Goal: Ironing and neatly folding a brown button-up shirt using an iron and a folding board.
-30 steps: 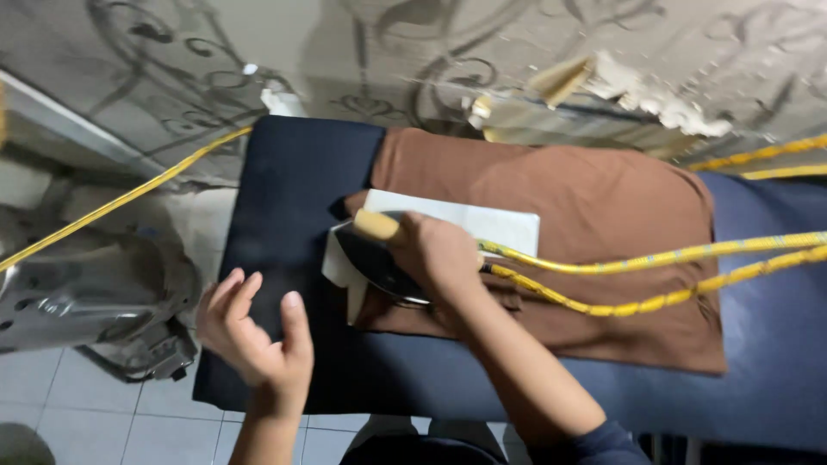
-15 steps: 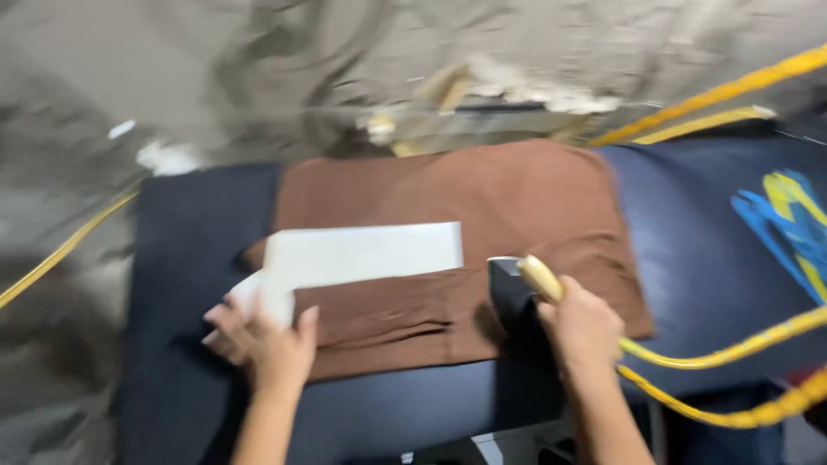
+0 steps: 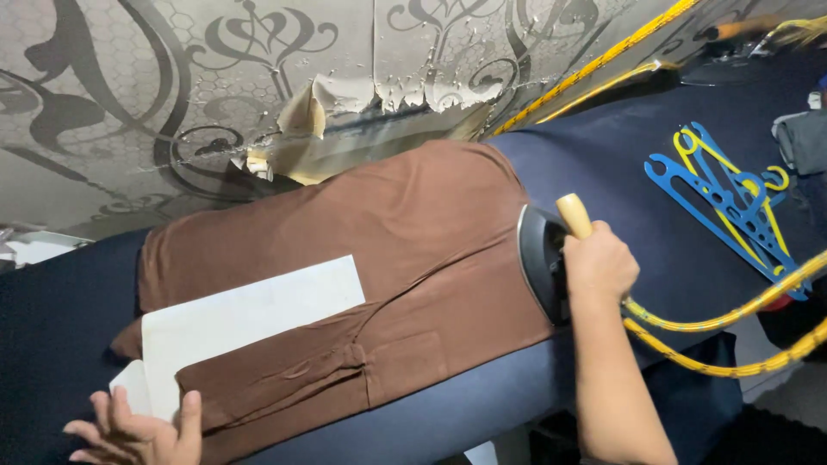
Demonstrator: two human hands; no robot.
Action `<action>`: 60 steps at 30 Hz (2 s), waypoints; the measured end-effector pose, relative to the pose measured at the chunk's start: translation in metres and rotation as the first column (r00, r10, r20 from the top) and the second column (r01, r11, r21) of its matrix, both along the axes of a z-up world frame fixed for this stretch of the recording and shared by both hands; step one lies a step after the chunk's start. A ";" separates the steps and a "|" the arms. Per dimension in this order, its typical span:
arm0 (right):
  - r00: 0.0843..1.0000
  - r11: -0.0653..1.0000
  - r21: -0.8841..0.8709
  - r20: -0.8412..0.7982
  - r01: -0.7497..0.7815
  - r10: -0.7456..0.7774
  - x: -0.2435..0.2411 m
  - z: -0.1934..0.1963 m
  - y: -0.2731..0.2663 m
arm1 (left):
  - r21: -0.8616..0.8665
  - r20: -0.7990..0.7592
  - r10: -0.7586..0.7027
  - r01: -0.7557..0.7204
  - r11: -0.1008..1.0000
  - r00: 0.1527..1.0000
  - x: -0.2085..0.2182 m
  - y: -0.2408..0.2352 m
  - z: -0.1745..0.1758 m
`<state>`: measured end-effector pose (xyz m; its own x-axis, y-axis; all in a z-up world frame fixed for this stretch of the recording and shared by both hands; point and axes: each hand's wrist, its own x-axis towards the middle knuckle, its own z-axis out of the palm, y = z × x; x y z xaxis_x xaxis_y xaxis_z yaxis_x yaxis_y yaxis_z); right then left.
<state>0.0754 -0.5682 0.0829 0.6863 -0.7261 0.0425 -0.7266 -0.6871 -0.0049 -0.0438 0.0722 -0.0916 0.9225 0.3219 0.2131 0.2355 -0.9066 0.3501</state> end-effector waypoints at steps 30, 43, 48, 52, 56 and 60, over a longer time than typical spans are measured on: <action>0.751 0.193 0.741 0.560 -0.643 0.349 0.274 -0.162 -0.038 | -0.942 -0.187 0.032 -0.188 0.278 0.982 0.337 0.014 0.061; 0.484 0.093 0.498 0.864 -0.862 -0.135 0.092 -0.038 -0.022 | -0.918 0.265 -0.239 0.320 0.234 0.934 0.194 0.008 0.192; 0.566 0.368 0.511 0.823 -0.776 0.050 -0.023 -0.072 -0.029 | -0.871 0.021 -0.362 0.195 0.451 0.932 0.095 0.021 0.162; 0.712 0.503 0.562 0.681 -0.657 0.169 -0.075 -0.110 -0.023 | -0.857 -0.246 -0.390 -0.011 0.516 0.887 0.046 0.021 0.108; 0.808 0.692 0.451 0.478 -0.563 0.345 -0.088 -0.097 -0.011 | -0.785 -0.350 -0.395 -0.035 0.619 0.849 0.036 0.006 0.100; 0.740 0.717 0.213 0.327 -0.664 0.588 -0.090 -0.086 -0.002 | -0.699 -0.337 -0.366 0.030 0.715 0.868 0.034 -0.006 0.098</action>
